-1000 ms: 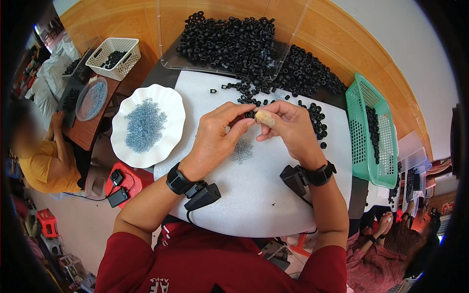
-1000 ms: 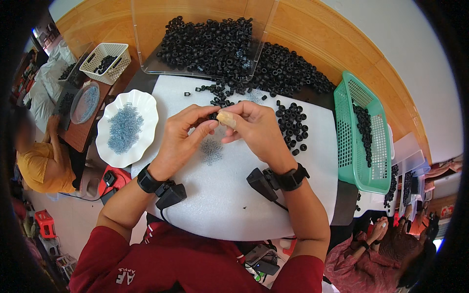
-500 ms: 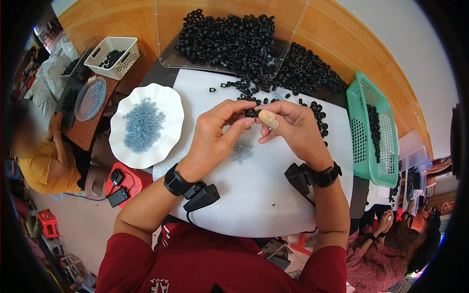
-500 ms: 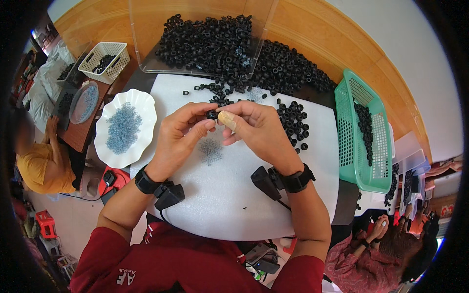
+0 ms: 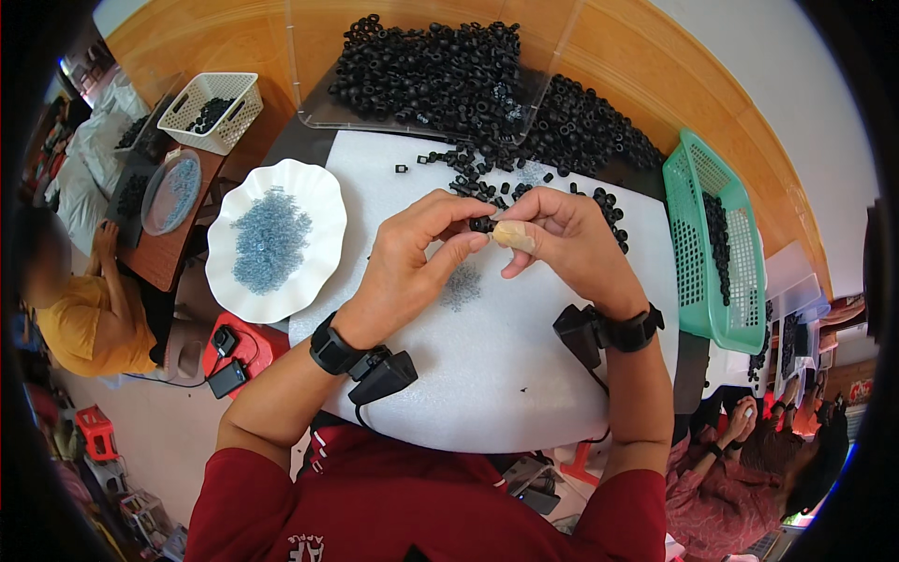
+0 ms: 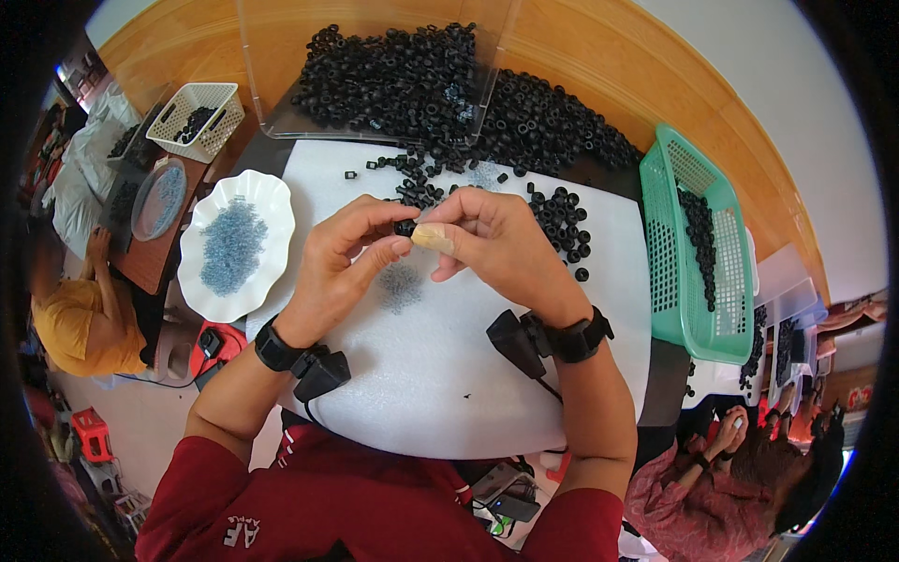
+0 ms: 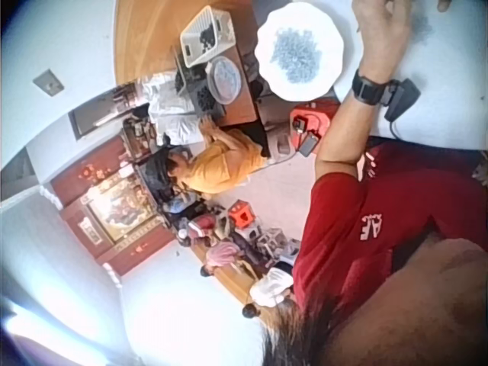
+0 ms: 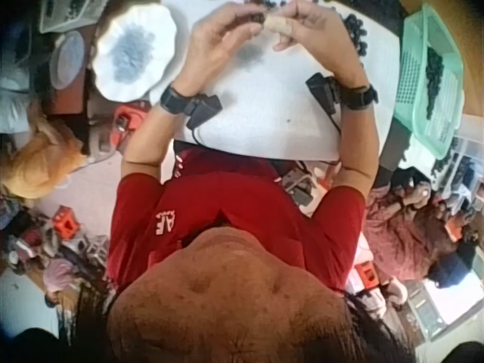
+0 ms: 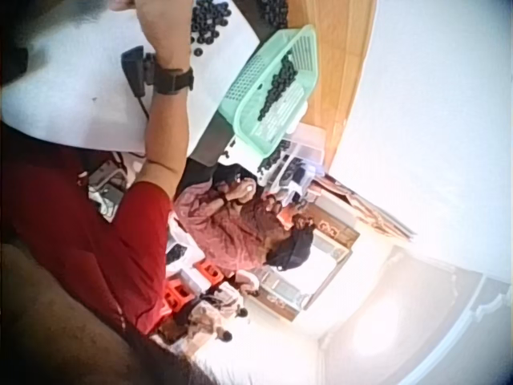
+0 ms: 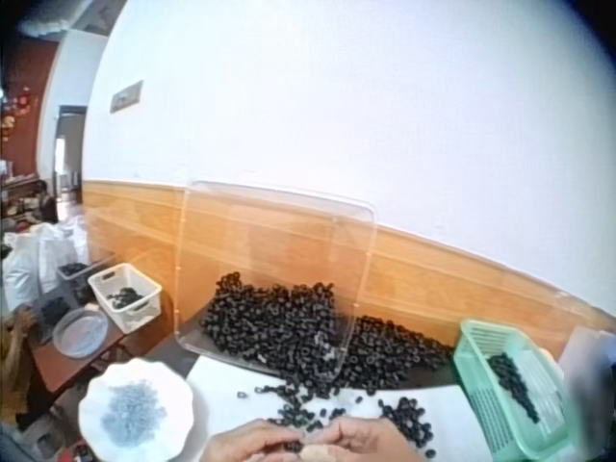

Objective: The worker is manualy assembling small black plastic components by inserting blue plastic spacers or beads onto them.

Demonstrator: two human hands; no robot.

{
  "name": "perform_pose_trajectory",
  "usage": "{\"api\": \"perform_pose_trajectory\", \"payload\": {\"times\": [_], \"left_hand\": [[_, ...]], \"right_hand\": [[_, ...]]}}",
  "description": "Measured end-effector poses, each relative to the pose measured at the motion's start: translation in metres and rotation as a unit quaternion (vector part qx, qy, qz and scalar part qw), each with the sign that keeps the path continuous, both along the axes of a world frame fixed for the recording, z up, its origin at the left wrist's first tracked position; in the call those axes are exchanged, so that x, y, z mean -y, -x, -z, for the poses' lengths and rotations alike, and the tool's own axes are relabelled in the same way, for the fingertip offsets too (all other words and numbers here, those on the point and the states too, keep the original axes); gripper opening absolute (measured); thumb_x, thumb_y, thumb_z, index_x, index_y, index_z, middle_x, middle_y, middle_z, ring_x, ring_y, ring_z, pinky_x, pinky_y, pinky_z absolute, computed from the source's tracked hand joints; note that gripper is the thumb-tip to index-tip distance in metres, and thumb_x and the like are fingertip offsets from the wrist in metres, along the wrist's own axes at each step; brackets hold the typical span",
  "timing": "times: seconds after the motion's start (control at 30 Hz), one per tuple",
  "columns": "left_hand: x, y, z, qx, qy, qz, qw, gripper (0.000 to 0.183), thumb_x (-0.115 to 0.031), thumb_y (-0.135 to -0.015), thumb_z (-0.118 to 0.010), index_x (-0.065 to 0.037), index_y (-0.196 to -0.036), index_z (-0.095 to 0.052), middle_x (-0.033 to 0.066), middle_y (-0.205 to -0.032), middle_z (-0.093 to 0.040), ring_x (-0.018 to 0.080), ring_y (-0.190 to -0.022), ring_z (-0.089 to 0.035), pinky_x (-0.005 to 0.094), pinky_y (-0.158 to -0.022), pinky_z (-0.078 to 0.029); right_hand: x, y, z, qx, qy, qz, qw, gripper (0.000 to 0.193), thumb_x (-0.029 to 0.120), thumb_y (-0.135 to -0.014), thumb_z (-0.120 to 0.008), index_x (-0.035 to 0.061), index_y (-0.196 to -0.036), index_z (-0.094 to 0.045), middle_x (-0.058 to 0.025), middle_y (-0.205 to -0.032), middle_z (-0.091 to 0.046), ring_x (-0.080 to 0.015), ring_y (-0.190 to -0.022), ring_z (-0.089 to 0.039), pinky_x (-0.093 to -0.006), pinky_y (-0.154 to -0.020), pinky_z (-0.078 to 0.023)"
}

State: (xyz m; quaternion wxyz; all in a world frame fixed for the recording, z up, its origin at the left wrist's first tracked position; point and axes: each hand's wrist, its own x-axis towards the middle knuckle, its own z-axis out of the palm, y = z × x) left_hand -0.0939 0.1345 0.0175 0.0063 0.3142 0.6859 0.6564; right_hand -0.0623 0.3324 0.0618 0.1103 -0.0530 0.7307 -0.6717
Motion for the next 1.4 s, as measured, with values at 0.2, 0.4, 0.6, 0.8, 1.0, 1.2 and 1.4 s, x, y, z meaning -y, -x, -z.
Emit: {"api": "perform_pose_trajectory", "payload": {"times": [0.2, 0.4, 0.6, 0.8, 1.0, 1.2, 1.4], "left_hand": [[0.001, 0.0, 0.0, -0.074, 0.007, 0.017, 0.997, 0.025, -0.001, -0.085, -0.064, -0.001, -0.11, -0.065, 0.0117, -0.093, -0.063, 0.0194, -0.077, -0.062, 0.0278, -0.068, -0.049], [0.005, -0.001, -0.005, -0.111, 0.005, 0.037, 0.993, 0.026, 0.0, -0.083, -0.066, -0.002, -0.109, -0.066, 0.0114, -0.094, -0.063, 0.0206, -0.079, -0.061, 0.0288, -0.07, -0.049], [0.003, 0.0, -0.003, -0.141, -0.034, 0.014, 0.989, 0.025, -0.001, -0.082, -0.068, -0.003, -0.106, -0.068, 0.011, -0.107, -0.061, 0.0225, -0.095, -0.057, 0.0316, -0.078, -0.049], [0.004, 0.005, -0.001, -0.146, -0.03, 0.087, 0.985, 0.027, 0.0, -0.081, -0.068, -0.003, -0.107, -0.068, 0.0122, -0.116, -0.058, 0.0232, -0.103, -0.057, 0.0316, -0.085, -0.049], [0.002, 0.0, -0.007, -0.136, -0.025, 0.051, 0.989, 0.032, 0.0, -0.082, -0.067, -0.001, -0.114, -0.064, 0.0134, -0.115, -0.059, 0.0258, -0.104, -0.059, 0.0341, -0.086, -0.05], [0.002, 0.006, -0.006, -0.239, -0.013, 0.039, 0.97, 0.033, -0.001, -0.08, -0.067, 0.001, -0.113, -0.063, 0.0167, -0.118, -0.061, 0.0332, -0.112, -0.059, 0.0386, -0.091, -0.05], [0.007, 0.005, -0.008, -0.253, -0.016, 0.041, 0.966, 0.034, -0.002, -0.079, -0.068, 0.002, -0.112, -0.063, 0.0173, -0.118, -0.063, 0.0352, -0.113, -0.06, 0.0412, -0.094, -0.051]], "right_hand": [[-0.008, 0.006, 0.009, 0.051, 0.063, -0.034, 0.996, 0.016, 0.014, -0.089, -0.068, -0.0006, -0.093, -0.064, -0.0028, -0.08, -0.063, -0.0074, -0.066, -0.059, -0.0293, -0.065, -0.059], [-0.011, 0.007, 0.017, 0.111, 0.154, -0.082, 0.978, 0.026, 0.022, -0.086, -0.072, 0.0013, -0.098, -0.063, -0.0021, -0.081, -0.061, -0.0079, -0.066, -0.059, -0.0311, -0.063, -0.06], [-0.007, 0.006, 0.017, 0.111, 0.182, -0.139, 0.967, 0.035, 0.029, -0.086, -0.072, 0.0008, -0.105, -0.063, -0.0024, -0.085, -0.061, -0.0096, -0.07, -0.06, -0.0293, -0.062, -0.059], [-0.008, 0.007, 0.031, 0.093, 0.212, -0.175, 0.957, 0.042, 0.035, -0.085, -0.072, 0.0, -0.107, -0.063, -0.0037, -0.087, -0.061, -0.0124, -0.071, -0.06, -0.0288, -0.063, -0.056], [-0.003, 0.005, 0.023, 0.088, 0.219, -0.163, 0.958, 0.046, 0.036, -0.083, -0.073, -0.0005, -0.109, -0.062, -0.0055, -0.093, -0.063, -0.0147, -0.072, -0.06, -0.0286, -0.067, -0.05], [0.002, 0.001, 0.029, 0.058, 0.227, -0.151, 0.96, 0.048, 0.036, -0.083, -0.073, -0.0016, -0.109, -0.061, -0.0068, -0.098, -0.063, -0.015, -0.077, -0.06, -0.0282, -0.074, -0.048], [0.017, -0.003, 0.026, 0.015, 0.205, -0.115, 0.972, 0.052, 0.043, -0.083, -0.072, -0.0014, -0.108, -0.061, -0.0065, -0.09, -0.061, -0.0174, -0.079, -0.055, -0.031, -0.072, -0.045]]}}
